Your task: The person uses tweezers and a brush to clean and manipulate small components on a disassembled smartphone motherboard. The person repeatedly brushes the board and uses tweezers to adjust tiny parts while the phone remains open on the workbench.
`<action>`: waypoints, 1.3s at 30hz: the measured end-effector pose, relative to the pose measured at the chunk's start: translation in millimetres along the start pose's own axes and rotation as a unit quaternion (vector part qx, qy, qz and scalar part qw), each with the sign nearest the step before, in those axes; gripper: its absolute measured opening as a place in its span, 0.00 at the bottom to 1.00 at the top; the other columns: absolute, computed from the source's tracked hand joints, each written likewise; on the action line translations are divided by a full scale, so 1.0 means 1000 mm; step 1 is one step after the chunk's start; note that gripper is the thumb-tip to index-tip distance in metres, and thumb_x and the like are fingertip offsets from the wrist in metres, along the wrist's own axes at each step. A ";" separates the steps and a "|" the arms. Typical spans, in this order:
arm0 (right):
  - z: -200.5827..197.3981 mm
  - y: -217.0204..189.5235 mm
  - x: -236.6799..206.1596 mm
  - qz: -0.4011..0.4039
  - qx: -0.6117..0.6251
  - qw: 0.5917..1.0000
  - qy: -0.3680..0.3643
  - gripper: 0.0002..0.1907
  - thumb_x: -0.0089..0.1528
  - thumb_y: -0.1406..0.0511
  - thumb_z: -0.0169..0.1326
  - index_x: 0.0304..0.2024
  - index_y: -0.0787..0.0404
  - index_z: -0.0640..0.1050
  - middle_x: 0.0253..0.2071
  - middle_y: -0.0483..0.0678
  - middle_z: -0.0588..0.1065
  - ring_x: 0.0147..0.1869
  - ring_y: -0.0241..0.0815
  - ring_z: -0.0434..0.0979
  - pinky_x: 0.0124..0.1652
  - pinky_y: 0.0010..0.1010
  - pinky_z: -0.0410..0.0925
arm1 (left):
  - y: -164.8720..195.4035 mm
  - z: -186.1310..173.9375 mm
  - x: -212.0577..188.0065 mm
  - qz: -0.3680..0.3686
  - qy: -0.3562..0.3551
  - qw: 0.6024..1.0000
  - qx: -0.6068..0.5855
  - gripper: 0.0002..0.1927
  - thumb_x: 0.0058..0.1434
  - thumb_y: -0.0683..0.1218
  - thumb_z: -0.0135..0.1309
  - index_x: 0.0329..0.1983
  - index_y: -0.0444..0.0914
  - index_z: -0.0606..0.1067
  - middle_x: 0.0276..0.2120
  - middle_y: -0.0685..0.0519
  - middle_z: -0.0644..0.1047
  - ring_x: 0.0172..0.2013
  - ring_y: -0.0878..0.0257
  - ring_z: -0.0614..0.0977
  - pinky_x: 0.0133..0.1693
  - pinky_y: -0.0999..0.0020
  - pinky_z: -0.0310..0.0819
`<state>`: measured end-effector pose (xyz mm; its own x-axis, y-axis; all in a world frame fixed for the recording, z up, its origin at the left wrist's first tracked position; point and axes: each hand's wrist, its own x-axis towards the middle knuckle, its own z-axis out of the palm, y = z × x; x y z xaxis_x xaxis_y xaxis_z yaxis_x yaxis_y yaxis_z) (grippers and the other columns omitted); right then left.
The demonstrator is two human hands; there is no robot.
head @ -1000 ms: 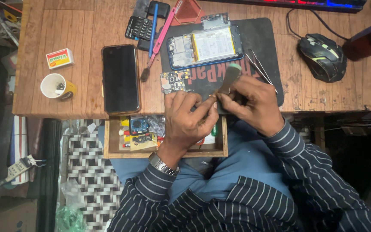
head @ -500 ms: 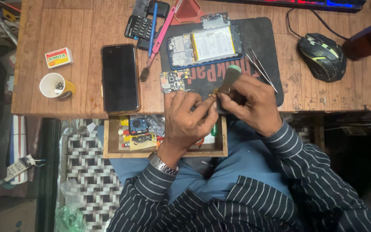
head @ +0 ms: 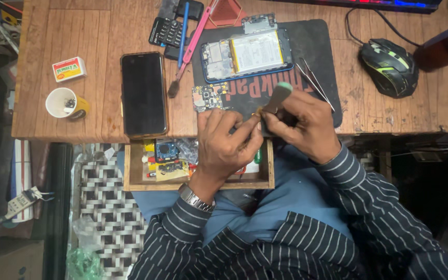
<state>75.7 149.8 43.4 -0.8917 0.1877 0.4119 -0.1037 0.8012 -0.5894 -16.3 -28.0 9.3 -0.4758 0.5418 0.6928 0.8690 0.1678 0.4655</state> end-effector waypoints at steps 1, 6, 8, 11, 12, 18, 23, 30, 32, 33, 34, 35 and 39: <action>0.000 0.000 0.000 0.002 -0.003 1.000 0.005 0.08 0.61 0.68 0.65 0.39 0.66 0.80 0.32 0.49 0.73 0.30 0.39 0.72 0.31 0.29 0.65 | 0.000 0.000 0.000 0.002 -0.001 1.000 0.002 0.11 0.57 0.44 0.63 0.43 0.40 0.83 0.31 0.56 0.71 0.35 0.60 0.73 0.43 0.60 0.62; 0.000 -0.001 0.001 -0.032 -0.004 0.999 0.012 0.07 0.62 0.68 0.65 0.41 0.64 0.81 0.34 0.48 0.75 0.32 0.40 0.73 0.35 0.31 0.65 | 0.000 0.000 0.000 0.001 0.004 1.000 -0.005 0.10 0.58 0.44 0.64 0.43 0.40 0.83 0.32 0.56 0.71 0.35 0.60 0.73 0.44 0.61 0.62; 0.001 0.000 0.001 -0.009 -0.009 1.000 0.006 0.07 0.62 0.68 0.64 0.39 0.65 0.80 0.32 0.48 0.73 0.31 0.40 0.71 0.34 0.31 0.65 | 0.000 0.000 0.000 0.003 0.003 1.000 -0.003 0.10 0.57 0.44 0.63 0.43 0.39 0.83 0.31 0.56 0.71 0.35 0.60 0.73 0.44 0.60 0.62; 0.002 0.000 -0.001 0.020 -0.001 0.999 0.027 0.07 0.60 0.68 0.65 0.39 0.65 0.81 0.32 0.48 0.74 0.30 0.37 0.72 0.31 0.29 0.65 | 0.000 0.000 0.002 0.004 0.002 1.000 -0.003 0.11 0.57 0.44 0.63 0.43 0.39 0.83 0.32 0.56 0.71 0.35 0.60 0.73 0.44 0.61 0.62; 0.002 0.000 -0.001 0.029 0.005 0.999 0.037 0.08 0.60 0.67 0.65 0.40 0.64 0.82 0.32 0.48 0.74 0.29 0.36 0.72 0.29 0.28 0.65 | 0.000 0.000 0.001 0.002 0.002 1.000 -0.003 0.10 0.58 0.44 0.64 0.43 0.39 0.83 0.31 0.56 0.71 0.35 0.60 0.73 0.44 0.61 0.62; 0.003 0.002 -0.001 0.066 -0.021 0.998 0.008 0.06 0.60 0.68 0.65 0.35 0.65 0.81 0.28 0.49 0.72 0.27 0.38 0.70 0.29 0.30 0.63 | 0.000 0.001 0.001 0.004 0.003 1.000 -0.006 0.11 0.57 0.44 0.64 0.44 0.39 0.83 0.32 0.56 0.71 0.35 0.61 0.73 0.44 0.61 0.62; 0.002 0.003 -0.002 -0.001 -0.019 1.000 0.017 0.07 0.61 0.68 0.65 0.41 0.63 0.82 0.33 0.47 0.75 0.32 0.38 0.72 0.34 0.29 0.66 | 0.000 0.001 0.000 0.000 0.006 1.000 -0.004 0.10 0.57 0.44 0.64 0.42 0.40 0.83 0.32 0.56 0.71 0.35 0.60 0.73 0.44 0.60 0.62; 0.001 0.002 -0.001 -0.017 0.010 1.000 0.009 0.07 0.62 0.68 0.64 0.43 0.62 0.82 0.35 0.46 0.76 0.36 0.39 0.75 0.37 0.29 0.67 | 0.000 0.001 0.000 0.001 0.009 1.000 -0.001 0.09 0.58 0.44 0.64 0.42 0.40 0.83 0.31 0.56 0.71 0.35 0.60 0.73 0.43 0.60 0.62; 0.001 0.000 -0.001 0.010 -0.013 1.000 0.007 0.06 0.61 0.69 0.65 0.40 0.63 0.82 0.31 0.48 0.73 0.32 0.40 0.72 0.35 0.31 0.65 | 0.000 0.001 0.000 0.002 0.009 1.000 -0.001 0.09 0.58 0.44 0.64 0.42 0.40 0.83 0.31 0.56 0.71 0.35 0.60 0.73 0.43 0.61 0.62; 0.001 0.000 0.000 0.023 -0.024 0.999 0.007 0.05 0.60 0.69 0.65 0.38 0.64 0.82 0.29 0.49 0.72 0.30 0.40 0.70 0.34 0.31 0.65 | 0.000 0.001 0.001 0.004 0.010 1.000 -0.002 0.10 0.58 0.44 0.64 0.42 0.40 0.83 0.32 0.56 0.71 0.35 0.60 0.73 0.44 0.61 0.62; 0.001 -0.001 0.001 0.010 -0.022 1.000 0.019 0.06 0.60 0.69 0.65 0.39 0.63 0.82 0.30 0.48 0.73 0.30 0.40 0.71 0.33 0.31 0.65 | 0.000 0.001 0.001 0.006 0.012 1.000 -0.002 0.10 0.58 0.44 0.64 0.43 0.39 0.83 0.32 0.56 0.71 0.35 0.61 0.73 0.44 0.61 0.62; 0.002 -0.002 0.001 -0.002 -0.019 0.999 0.030 0.07 0.61 0.69 0.65 0.41 0.63 0.82 0.32 0.48 0.75 0.31 0.39 0.71 0.33 0.30 0.65 | 0.000 0.001 0.001 0.006 0.012 1.000 -0.001 0.10 0.58 0.44 0.64 0.42 0.39 0.83 0.32 0.56 0.71 0.35 0.60 0.73 0.44 0.61 0.62; 0.002 -0.002 0.002 -0.019 -0.017 1.000 0.018 0.06 0.62 0.69 0.64 0.40 0.64 0.81 0.31 0.47 0.74 0.31 0.39 0.70 0.33 0.30 0.63 | 0.001 0.001 0.001 0.004 0.010 1.000 0.003 0.10 0.57 0.44 0.64 0.42 0.39 0.83 0.32 0.56 0.71 0.35 0.60 0.73 0.44 0.61 0.62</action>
<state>73.3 147.5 43.5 -0.8712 0.1757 0.4584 -0.1222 0.8267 -0.5492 -16.0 -26.7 9.7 -0.4708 0.5271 0.7075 0.8738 0.1680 0.4563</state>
